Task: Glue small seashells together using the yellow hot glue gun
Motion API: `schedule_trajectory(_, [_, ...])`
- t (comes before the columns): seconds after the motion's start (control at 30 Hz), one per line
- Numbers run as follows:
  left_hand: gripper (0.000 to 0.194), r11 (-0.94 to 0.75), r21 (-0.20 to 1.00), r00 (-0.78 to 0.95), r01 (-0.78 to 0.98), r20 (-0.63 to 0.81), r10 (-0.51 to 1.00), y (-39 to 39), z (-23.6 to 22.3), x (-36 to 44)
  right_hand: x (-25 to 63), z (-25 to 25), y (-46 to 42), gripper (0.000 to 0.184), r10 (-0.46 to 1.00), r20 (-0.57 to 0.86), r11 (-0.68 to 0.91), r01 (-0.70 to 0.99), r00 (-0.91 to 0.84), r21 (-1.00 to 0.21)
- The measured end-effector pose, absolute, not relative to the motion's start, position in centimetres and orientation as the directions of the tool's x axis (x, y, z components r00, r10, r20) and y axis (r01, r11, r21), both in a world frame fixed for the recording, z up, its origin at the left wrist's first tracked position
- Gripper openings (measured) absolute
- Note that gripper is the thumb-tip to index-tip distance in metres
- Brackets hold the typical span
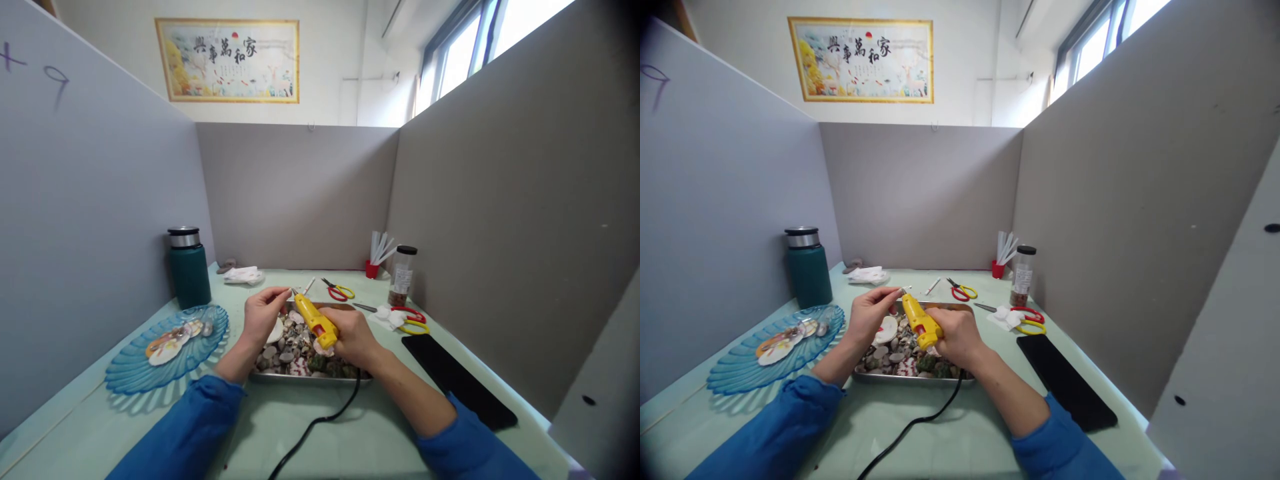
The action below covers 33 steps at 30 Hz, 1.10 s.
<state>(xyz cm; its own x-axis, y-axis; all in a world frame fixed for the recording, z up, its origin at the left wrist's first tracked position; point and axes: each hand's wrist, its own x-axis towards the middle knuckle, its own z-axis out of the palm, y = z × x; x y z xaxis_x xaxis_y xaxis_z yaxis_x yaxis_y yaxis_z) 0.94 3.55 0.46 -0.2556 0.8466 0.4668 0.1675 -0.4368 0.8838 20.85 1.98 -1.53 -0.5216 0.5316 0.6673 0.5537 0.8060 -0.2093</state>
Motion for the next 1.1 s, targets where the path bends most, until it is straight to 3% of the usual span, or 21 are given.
schedule_trajectory(0.87, [0.024,-0.456,0.882,-0.238,0.12,0.472,0.849,4.18,-0.14,0.65,20.98,-1.78,2.17,0.03,0.556,0.684,0.761,0.62,-0.471,-0.192])
schedule_trajectory(1.1, [0.025,-0.455,0.883,-0.26,0.12,0.47,0.844,4.02,0.18,0.76,21.05,-1.93,2.44,0.036,0.584,0.686,0.747,0.619,-0.434,-0.243])
